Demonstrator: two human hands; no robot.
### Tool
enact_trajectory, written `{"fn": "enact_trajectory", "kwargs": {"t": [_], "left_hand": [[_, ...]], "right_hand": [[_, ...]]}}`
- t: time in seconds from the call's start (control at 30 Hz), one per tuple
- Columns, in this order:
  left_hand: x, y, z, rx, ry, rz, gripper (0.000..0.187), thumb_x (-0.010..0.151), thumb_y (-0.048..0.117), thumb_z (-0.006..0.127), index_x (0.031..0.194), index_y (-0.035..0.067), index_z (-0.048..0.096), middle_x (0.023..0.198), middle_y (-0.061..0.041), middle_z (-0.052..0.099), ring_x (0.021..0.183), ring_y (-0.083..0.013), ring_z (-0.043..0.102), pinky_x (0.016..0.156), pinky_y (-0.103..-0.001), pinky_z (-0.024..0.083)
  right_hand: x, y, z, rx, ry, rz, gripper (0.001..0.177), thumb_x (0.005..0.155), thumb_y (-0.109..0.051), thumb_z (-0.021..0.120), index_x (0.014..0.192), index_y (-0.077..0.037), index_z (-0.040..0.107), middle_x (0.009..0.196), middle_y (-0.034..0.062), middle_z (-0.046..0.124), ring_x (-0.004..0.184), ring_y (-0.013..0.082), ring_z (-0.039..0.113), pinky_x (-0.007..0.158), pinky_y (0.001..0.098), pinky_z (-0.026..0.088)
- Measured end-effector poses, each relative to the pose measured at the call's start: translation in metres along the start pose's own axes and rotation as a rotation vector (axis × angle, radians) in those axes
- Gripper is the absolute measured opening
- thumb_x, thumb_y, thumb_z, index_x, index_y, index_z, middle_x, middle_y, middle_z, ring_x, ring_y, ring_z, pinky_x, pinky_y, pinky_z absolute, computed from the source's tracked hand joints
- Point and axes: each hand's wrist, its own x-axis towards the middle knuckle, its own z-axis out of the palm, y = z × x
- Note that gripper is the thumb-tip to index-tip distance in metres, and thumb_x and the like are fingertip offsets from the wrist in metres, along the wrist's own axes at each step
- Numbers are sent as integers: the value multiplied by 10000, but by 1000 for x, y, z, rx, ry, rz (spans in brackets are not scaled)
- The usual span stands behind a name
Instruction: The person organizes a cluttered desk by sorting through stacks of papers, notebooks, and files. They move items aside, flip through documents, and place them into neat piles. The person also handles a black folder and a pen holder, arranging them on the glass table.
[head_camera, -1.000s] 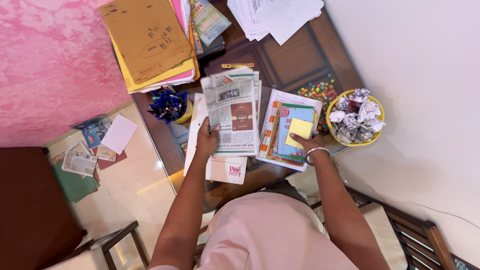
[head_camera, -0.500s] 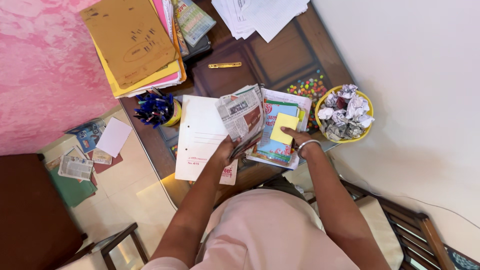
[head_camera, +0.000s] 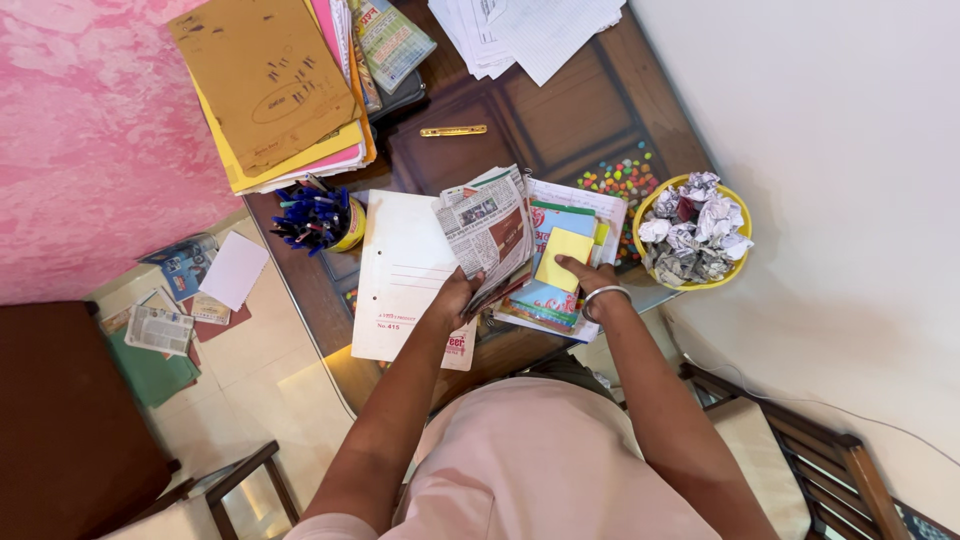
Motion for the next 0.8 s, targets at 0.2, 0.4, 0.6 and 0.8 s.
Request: {"fn": "enact_trajectory", "kwargs": {"t": [0.2, 0.4, 0.6, 0.8], "left_hand": [[-6, 2, 6, -36, 1, 21, 445, 1035, 77, 478, 1477, 92, 432, 1345, -154, 612, 1095, -268, 664, 905, -383, 613], [-17, 18, 4, 14, 127, 255, 472, 1004, 53, 561, 1462, 101, 456, 1304, -125, 657, 1107, -210, 677, 949, -326, 592], [-43, 63, -14, 429, 384, 828, 337, 1020, 36, 619, 1352, 27, 566, 1082, -119, 723, 872, -179, 641, 774, -321, 546], [-53, 108, -9, 719, 464, 1145, 284, 1021, -15, 596, 1303, 16, 595, 1138, -114, 737, 1014, -148, 688, 913, -303, 539]], "right_hand": [[-1, -4, -1, 17, -39, 15, 885, 699, -197, 908, 1349, 111, 393, 1249, 261, 644, 1120, 361, 683, 886, 485, 604], [9, 17, -9, 185, -241, 4, 766, 721, -185, 863, 1375, -20, 501, 1242, 163, 684, 1128, 321, 682, 941, 467, 565], [3, 36, -32, 286, -319, -181, 732, 739, -105, 847, 1369, -34, 482, 1248, 147, 656, 1149, 309, 667, 969, 463, 573], [-41, 33, -89, 382, -581, -310, 722, 787, -174, 817, 1415, -3, 502, 1273, 156, 651, 1154, 301, 661, 969, 478, 560]]}}
